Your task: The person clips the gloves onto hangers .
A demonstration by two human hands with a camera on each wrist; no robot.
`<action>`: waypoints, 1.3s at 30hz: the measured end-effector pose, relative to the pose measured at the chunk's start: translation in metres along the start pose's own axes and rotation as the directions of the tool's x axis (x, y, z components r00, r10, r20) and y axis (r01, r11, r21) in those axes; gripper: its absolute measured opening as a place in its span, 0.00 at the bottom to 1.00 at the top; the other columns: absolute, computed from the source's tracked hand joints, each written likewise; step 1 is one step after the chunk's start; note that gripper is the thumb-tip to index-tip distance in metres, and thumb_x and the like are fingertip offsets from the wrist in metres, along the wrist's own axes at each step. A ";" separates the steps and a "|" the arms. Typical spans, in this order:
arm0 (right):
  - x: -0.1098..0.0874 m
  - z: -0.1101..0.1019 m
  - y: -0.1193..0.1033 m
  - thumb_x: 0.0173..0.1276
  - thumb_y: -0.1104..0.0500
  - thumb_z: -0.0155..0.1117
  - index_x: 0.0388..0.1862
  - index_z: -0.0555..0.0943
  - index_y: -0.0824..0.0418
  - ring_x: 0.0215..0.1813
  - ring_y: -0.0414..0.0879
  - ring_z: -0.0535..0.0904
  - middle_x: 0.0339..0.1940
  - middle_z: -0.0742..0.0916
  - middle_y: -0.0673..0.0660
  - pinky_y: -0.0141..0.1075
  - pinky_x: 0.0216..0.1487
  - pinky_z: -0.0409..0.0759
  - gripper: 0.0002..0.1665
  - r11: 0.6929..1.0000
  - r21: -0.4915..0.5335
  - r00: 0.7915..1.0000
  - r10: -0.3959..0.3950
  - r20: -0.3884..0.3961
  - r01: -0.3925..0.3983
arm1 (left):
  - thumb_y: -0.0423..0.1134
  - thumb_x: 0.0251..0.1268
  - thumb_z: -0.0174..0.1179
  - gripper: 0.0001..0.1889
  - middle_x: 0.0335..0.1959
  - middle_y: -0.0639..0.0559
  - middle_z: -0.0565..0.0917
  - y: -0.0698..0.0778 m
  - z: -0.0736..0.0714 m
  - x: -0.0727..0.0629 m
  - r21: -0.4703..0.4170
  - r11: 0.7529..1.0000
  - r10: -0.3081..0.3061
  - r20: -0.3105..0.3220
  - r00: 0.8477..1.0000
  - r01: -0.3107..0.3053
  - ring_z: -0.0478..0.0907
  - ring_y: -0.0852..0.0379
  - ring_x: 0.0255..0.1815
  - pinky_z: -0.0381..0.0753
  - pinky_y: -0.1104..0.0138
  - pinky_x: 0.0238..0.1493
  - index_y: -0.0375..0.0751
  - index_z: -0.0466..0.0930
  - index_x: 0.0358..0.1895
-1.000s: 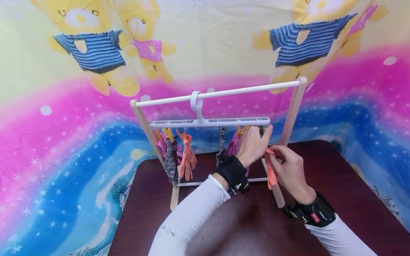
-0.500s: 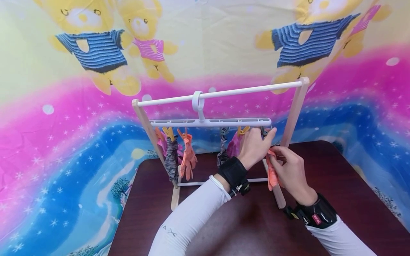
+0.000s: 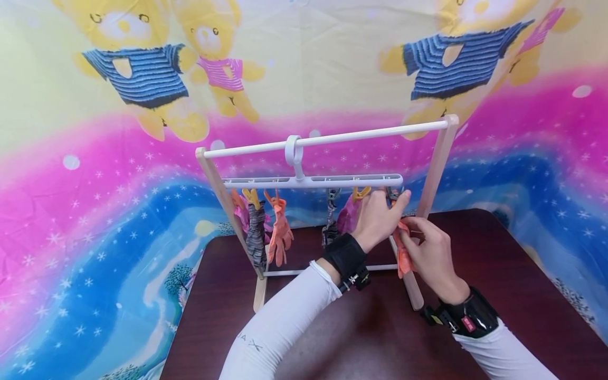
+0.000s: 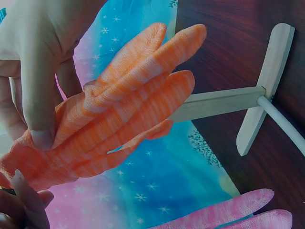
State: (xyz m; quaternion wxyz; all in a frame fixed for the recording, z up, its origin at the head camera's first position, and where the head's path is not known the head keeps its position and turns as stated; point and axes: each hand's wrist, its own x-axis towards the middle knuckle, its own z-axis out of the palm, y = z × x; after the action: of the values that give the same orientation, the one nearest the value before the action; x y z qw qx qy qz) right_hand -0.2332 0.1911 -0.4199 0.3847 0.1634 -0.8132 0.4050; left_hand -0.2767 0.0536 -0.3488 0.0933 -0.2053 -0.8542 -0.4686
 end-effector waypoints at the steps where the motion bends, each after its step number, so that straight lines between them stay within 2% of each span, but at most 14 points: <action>1: 0.000 0.000 0.000 0.56 0.75 0.73 0.43 0.85 0.68 0.43 0.11 0.73 0.37 0.89 0.62 0.13 0.42 0.75 0.15 1.000 -0.003 1.000 -0.001 -0.001 0.001 | 0.57 0.76 0.53 0.18 0.23 0.54 0.68 0.000 0.000 0.000 -0.003 1.000 -0.002 0.003 1.000 0.002 0.69 0.60 0.24 0.63 0.73 0.27 0.44 0.73 0.42; 6: 0.001 0.000 0.000 0.56 0.75 0.74 0.43 0.85 0.68 0.42 0.10 0.71 0.37 0.89 0.63 0.10 0.42 0.73 0.15 1.000 -0.015 1.000 0.008 -0.003 -0.008 | 0.60 0.75 0.52 0.24 0.28 0.52 0.75 -0.003 0.001 -0.002 0.002 1.000 -0.020 -0.010 1.000 0.020 0.73 0.61 0.28 0.67 0.73 0.30 0.43 0.74 0.56; 8: 0.001 -0.001 0.001 0.56 0.74 0.73 0.44 0.85 0.68 0.42 0.10 0.71 0.37 0.89 0.63 0.10 0.41 0.72 0.15 1.000 -0.015 1.000 0.016 -0.004 -0.016 | 0.62 0.74 0.52 0.26 0.27 0.52 0.76 -0.004 0.002 -0.003 0.015 0.999 -0.032 -0.013 0.999 0.032 0.74 0.61 0.27 0.67 0.73 0.28 0.45 0.74 0.60; 11: 0.001 -0.001 0.001 0.57 0.74 0.73 0.44 0.85 0.68 0.41 0.09 0.71 0.37 0.89 0.64 0.10 0.39 0.71 0.15 1.000 -0.012 1.000 0.026 -0.006 -0.026 | 0.64 0.73 0.52 0.31 0.23 0.55 0.73 -0.006 0.004 -0.005 0.032 0.998 -0.051 -0.009 0.999 0.051 0.73 0.62 0.23 0.67 0.73 0.25 0.47 0.72 0.67; 15: 0.001 -0.001 0.002 0.58 0.74 0.72 0.44 0.85 0.68 0.41 0.09 0.71 0.37 0.89 0.64 0.10 0.38 0.70 0.15 0.999 -0.012 0.999 0.036 -0.008 -0.036 | 0.65 0.73 0.51 0.33 0.17 0.55 0.65 -0.008 0.004 -0.007 0.079 0.995 -0.055 0.005 0.998 0.054 0.67 0.59 0.16 0.62 0.72 0.21 0.48 0.70 0.71; 18: 0.001 -0.001 0.003 0.58 0.73 0.72 0.44 0.85 0.68 0.41 0.09 0.70 0.37 0.89 0.64 0.10 0.37 0.70 0.14 0.999 -0.020 0.999 0.038 -0.009 -0.038 | 0.66 0.74 0.48 0.33 0.16 0.55 0.63 -0.009 0.005 -0.010 0.132 0.990 -0.054 0.016 0.998 0.051 0.63 0.57 0.14 0.58 0.70 0.20 0.48 0.70 0.71; 21: 0.000 -0.002 0.003 0.58 0.73 0.73 0.45 0.85 0.68 0.41 0.09 0.70 0.37 0.89 0.64 0.09 0.38 0.70 0.14 0.999 -0.027 0.999 0.042 -0.009 -0.042 | 0.67 0.74 0.46 0.33 0.16 0.55 0.66 -0.012 0.007 -0.013 0.169 0.984 -0.055 0.030 0.998 0.049 0.64 0.58 0.15 0.58 0.70 0.20 0.48 0.71 0.70; 27: 0.000 -0.002 0.004 0.59 0.73 0.72 0.45 0.85 0.68 0.41 0.10 0.70 0.37 0.89 0.65 0.08 0.39 0.70 0.14 0.998 -0.022 0.998 0.054 -0.011 -0.054 | 0.66 0.76 0.42 0.31 0.18 0.55 0.68 -0.019 0.012 -0.019 0.197 0.980 -0.023 0.054 0.998 0.012 0.67 0.60 0.16 0.60 0.71 0.18 0.46 0.75 0.63; 31: 0.001 -0.003 0.005 0.60 0.72 0.71 0.45 0.85 0.68 0.40 0.09 0.71 0.37 0.90 0.65 0.10 0.36 0.71 0.13 0.998 -0.022 0.998 0.059 -0.014 -0.059 | 0.67 0.76 0.41 0.29 0.17 0.55 0.69 -0.022 0.013 -0.021 0.211 0.978 -0.021 0.054 0.998 0.009 0.69 0.60 0.18 0.62 0.72 0.20 0.48 0.79 0.57; 39: 0.001 -0.003 0.008 0.60 0.71 0.71 0.45 0.85 0.67 0.39 0.07 0.71 0.36 0.90 0.65 0.14 0.31 0.71 0.13 0.997 -0.023 0.998 0.067 -0.012 -0.067 | 0.66 0.77 0.40 0.29 0.24 0.56 0.78 -0.028 0.013 -0.028 0.225 0.974 -0.025 0.105 0.994 0.001 0.74 0.64 0.26 0.66 0.74 0.26 0.49 0.81 0.54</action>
State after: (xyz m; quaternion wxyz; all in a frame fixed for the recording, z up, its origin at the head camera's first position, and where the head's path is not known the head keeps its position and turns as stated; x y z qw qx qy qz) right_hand -0.2369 0.1984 -0.4222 0.3774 0.1292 -0.8206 0.4092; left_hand -0.2634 0.0440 -0.3866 0.0669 -0.2125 -0.9067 -0.3581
